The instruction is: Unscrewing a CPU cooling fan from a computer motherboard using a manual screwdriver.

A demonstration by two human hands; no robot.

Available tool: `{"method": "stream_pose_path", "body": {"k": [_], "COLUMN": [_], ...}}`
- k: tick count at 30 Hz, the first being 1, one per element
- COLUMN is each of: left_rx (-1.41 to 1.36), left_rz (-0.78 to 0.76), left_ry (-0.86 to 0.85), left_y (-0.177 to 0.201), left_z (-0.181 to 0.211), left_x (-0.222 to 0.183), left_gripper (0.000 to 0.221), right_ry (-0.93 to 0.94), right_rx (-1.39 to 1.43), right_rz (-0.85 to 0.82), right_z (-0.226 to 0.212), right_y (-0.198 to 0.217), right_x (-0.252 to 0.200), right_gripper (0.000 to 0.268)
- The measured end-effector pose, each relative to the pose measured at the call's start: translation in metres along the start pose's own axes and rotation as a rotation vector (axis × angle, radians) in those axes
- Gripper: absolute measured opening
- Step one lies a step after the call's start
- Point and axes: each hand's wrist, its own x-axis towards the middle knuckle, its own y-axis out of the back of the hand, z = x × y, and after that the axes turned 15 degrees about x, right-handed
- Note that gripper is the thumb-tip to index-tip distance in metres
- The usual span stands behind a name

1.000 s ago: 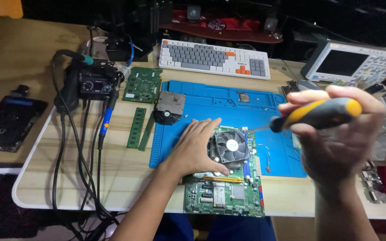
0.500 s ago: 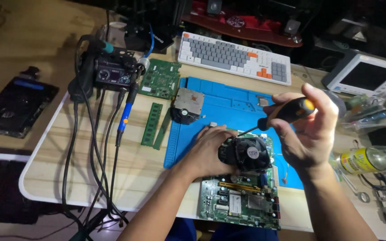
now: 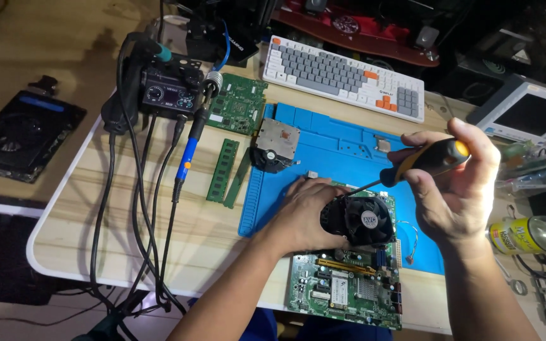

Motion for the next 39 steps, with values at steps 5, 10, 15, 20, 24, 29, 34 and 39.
{"method": "stream_pose_path", "body": {"k": [5,10,15,20,24,29,34,39], "left_rx": [-0.005,0.076,0.132,0.18,0.2,0.287,0.336,0.368], "left_rz": [0.018,-0.211,-0.236,-0.237,-0.255,-0.246,-0.179,-0.158], "left_ry": [-0.002,0.053,0.095,0.106,0.161,0.13,0.102,0.104], "left_y": [0.007,0.046,0.037,0.038,0.04,0.026,0.009,0.009], "left_z": [0.005,0.043,0.04,0.047,0.05,0.042,0.022,0.028], "left_x": [-0.001,0.005,0.007,0.01,0.011,0.011,0.009,0.011], "left_gripper": [0.088,0.088,0.098,0.092,0.089,0.097,0.12,0.108], "right_ry": [0.088,-0.082,-0.05,0.075,-0.011,0.131,-0.03,0.209], "right_rx": [-0.224,-0.026,-0.201,-0.583,-0.289,-0.531,-0.233,-0.463], "right_rz": [0.046,-0.133,-0.133,-0.002,-0.185,-0.039,-0.272,-0.065], "right_z": [-0.005,-0.016,-0.019,-0.016,-0.023,-0.018,-0.035,-0.024], "right_y": [-0.005,0.004,0.005,0.004,0.006,-0.001,0.013,-0.004], "right_x": [-0.002,0.014,0.023,0.024,0.028,0.031,0.043,0.039], "right_gripper": [0.069,0.05,0.047,0.064,0.048,0.05,0.041,0.031]}}
